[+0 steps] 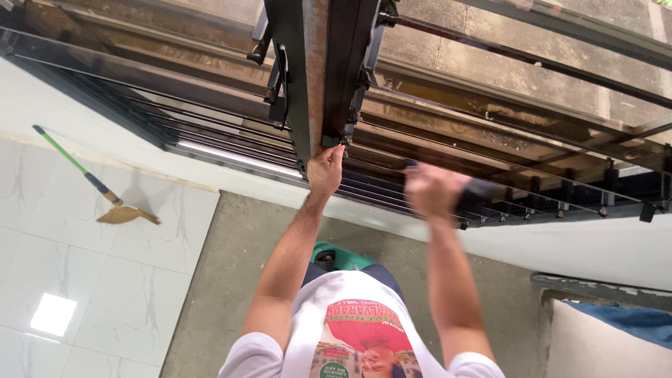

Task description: The person wipes the horizontal slats of a window using a dark cloth, moving their hand along each slat to clean the surfaces.

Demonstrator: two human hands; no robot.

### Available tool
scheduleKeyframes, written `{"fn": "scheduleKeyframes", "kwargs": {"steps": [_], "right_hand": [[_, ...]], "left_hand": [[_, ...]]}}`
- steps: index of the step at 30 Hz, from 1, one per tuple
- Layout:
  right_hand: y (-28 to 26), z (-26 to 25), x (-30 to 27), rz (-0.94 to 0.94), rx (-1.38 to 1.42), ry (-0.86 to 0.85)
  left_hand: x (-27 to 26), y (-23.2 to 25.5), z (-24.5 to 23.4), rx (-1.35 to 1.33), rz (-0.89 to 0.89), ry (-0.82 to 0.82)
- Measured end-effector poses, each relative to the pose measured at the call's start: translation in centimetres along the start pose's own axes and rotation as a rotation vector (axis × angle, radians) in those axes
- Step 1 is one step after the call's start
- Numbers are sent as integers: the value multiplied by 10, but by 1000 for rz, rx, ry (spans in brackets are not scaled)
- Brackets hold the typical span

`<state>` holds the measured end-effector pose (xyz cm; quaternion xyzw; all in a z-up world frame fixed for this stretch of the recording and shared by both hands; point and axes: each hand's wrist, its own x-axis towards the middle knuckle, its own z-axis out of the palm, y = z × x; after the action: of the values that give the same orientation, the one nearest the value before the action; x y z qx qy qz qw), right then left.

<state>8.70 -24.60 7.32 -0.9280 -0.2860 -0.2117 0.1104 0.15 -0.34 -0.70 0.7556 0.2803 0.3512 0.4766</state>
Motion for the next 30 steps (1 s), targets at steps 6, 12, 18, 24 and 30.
{"fn": "scheduleKeyframes", "kwargs": {"steps": [6, 12, 18, 24, 30], "right_hand": [[-115, -17, 33, -306, 134, 71], [20, -27, -2, -12, 271, -47], [209, -41, -33, -62, -222, 233], [91, 9, -13, 75, 423, -70], [123, -34, -9, 60, 23, -201]], "left_hand": [[2, -9, 2, 42, 62, 21], [4, -17, 3, 73, 41, 20], [5, -18, 0, -21, 147, 23], [5, -16, -1, -1, 145, 49], [5, -17, -5, 43, 120, 33]]}}
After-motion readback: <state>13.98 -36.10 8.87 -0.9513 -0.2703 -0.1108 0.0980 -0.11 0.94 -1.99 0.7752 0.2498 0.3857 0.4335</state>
